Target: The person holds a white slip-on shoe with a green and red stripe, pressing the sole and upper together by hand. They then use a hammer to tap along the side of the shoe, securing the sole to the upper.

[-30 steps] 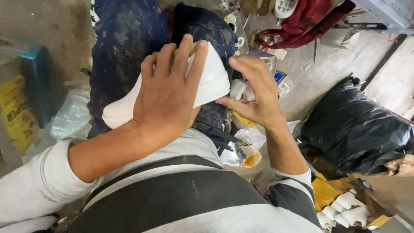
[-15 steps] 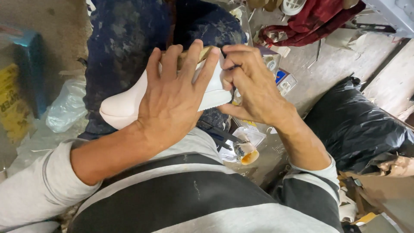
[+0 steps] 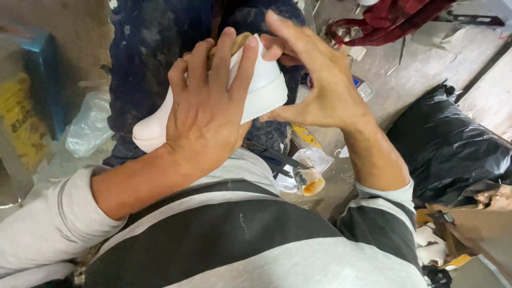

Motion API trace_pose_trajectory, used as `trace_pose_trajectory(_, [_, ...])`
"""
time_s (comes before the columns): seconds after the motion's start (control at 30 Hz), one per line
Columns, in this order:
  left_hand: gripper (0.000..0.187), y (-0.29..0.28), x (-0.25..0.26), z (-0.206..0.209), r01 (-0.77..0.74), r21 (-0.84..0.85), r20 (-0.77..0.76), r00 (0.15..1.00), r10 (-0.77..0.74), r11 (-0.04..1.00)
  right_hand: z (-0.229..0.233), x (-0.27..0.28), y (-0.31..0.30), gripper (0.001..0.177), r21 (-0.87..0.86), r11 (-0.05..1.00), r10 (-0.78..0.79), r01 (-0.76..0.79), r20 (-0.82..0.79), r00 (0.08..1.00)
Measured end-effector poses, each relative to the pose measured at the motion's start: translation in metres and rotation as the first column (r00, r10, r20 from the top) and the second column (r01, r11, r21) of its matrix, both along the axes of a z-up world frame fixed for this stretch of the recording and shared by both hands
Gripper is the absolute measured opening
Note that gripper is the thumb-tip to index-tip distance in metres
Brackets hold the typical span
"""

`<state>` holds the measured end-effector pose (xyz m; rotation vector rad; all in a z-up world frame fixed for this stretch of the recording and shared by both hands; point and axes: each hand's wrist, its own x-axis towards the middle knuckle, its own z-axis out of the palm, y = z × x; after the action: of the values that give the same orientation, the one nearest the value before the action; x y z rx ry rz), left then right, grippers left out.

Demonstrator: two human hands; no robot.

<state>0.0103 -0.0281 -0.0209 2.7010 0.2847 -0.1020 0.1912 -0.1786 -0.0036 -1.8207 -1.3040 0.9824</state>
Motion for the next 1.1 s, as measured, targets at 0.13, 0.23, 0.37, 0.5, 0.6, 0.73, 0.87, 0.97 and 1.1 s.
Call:
trace_pose_trajectory(0.13, [0.133, 0.019, 0.000, 0.032, -0.020, -0.467, -0.051, 0.999, -0.004, 0.884, -0.001, -0.020, -0.041, 0.101, 0.023, 0.999, 0.019, -0.022, 0.103, 0.994])
trace_pose_trajectory(0.23, [0.106, 0.042, -0.028, -0.002, 0.051, -0.467, 0.132, 0.991, 0.012, 0.883, 0.002, -0.023, -0.079, 0.081, -0.070, 0.940, -0.323, 0.333, 0.132, 0.937])
trace_pose_trajectory(0.37, [0.086, 0.021, -0.061, -0.049, 0.224, -0.669, 0.149, 0.975, -0.167, 0.709, -0.036, -0.039, -0.108, 0.038, -0.083, 0.835, -0.467, 0.544, 0.415, 0.781])
trace_pose_trajectory(0.5, [0.073, 0.017, -0.061, -0.056, 0.081, -0.794, 0.207, 0.968, 0.142, 0.603, -0.057, -0.103, -0.112, 0.029, -0.247, 0.876, -0.333, 0.414, 0.311, 0.890])
trace_pose_trajectory(0.6, [0.077, 0.023, -0.060, -0.063, -0.152, -0.886, 0.039, 0.917, 0.396, 0.438, -0.100, -0.169, -0.133, 0.039, -0.428, 0.791, -0.376, 0.436, 0.221, 0.900])
trace_pose_trajectory(0.73, [0.062, 0.019, -0.029, -0.066, -0.143, -0.987, -0.154, 0.652, 0.742, -0.080, -0.152, -0.163, -0.171, 0.025, -0.316, 0.634, -0.773, 0.706, -0.233, 0.590])
trace_pose_trajectory(0.87, [0.045, 0.021, 0.002, -0.048, -0.074, -0.969, -0.233, 0.589, 0.774, -0.236, -0.073, -0.026, -0.113, 0.056, -0.263, 0.556, -0.771, 0.788, -0.518, 0.371])
trace_pose_trajectory(0.97, [0.041, 0.016, 0.013, -0.054, -0.072, -0.944, -0.306, 0.562, 0.769, -0.323, -0.055, 0.083, -0.052, 0.058, -0.057, 0.599, -0.725, 0.799, -0.461, 0.511])
trace_pose_trajectory(1.1, [0.060, 0.006, 0.024, -0.051, -0.058, -0.913, -0.358, 0.586, 0.727, -0.404, -0.069, 0.173, 0.004, 0.064, 0.027, 0.614, -0.779, 0.788, 0.182, 0.600])
